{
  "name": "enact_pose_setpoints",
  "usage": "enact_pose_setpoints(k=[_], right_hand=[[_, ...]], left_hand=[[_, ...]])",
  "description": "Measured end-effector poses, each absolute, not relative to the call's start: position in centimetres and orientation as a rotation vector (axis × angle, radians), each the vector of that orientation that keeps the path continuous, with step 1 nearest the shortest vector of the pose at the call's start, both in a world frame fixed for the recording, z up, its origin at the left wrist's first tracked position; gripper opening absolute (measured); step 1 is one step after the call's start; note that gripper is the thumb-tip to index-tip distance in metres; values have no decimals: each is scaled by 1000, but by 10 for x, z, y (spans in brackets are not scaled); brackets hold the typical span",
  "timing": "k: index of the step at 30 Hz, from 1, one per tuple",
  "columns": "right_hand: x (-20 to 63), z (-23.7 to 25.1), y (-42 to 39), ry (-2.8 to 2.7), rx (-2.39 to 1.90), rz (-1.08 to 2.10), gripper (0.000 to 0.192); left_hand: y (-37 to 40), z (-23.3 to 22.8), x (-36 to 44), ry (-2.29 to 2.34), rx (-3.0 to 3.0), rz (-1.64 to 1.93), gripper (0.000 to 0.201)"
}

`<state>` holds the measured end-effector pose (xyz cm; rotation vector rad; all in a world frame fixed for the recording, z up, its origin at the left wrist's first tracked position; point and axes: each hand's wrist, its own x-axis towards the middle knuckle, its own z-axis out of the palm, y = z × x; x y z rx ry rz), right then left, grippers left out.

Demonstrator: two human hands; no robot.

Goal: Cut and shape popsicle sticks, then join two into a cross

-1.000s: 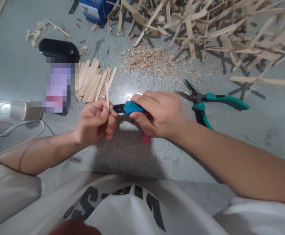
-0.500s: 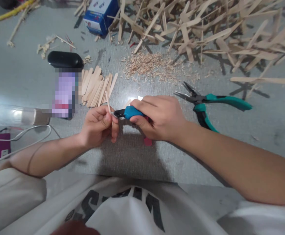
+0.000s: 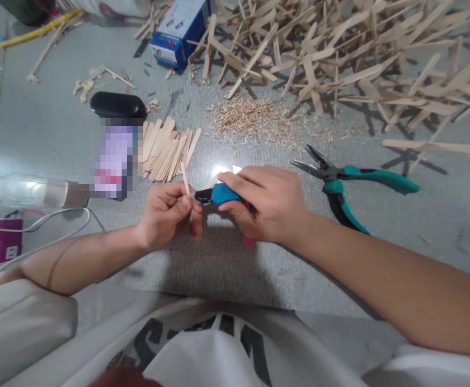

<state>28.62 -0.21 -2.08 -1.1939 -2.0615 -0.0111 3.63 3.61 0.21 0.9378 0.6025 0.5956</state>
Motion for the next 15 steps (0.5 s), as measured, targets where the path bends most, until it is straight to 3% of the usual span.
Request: enact_pose_setpoints(k=[5,15], right_hand=[[289,-17,1,-2064,-1195,37,53],[290,-21,1,-2024,-1171,-82,55]], left_hand=[[37,-1,40,581,896,650,58],[36,-2,39,590,872,667,53]])
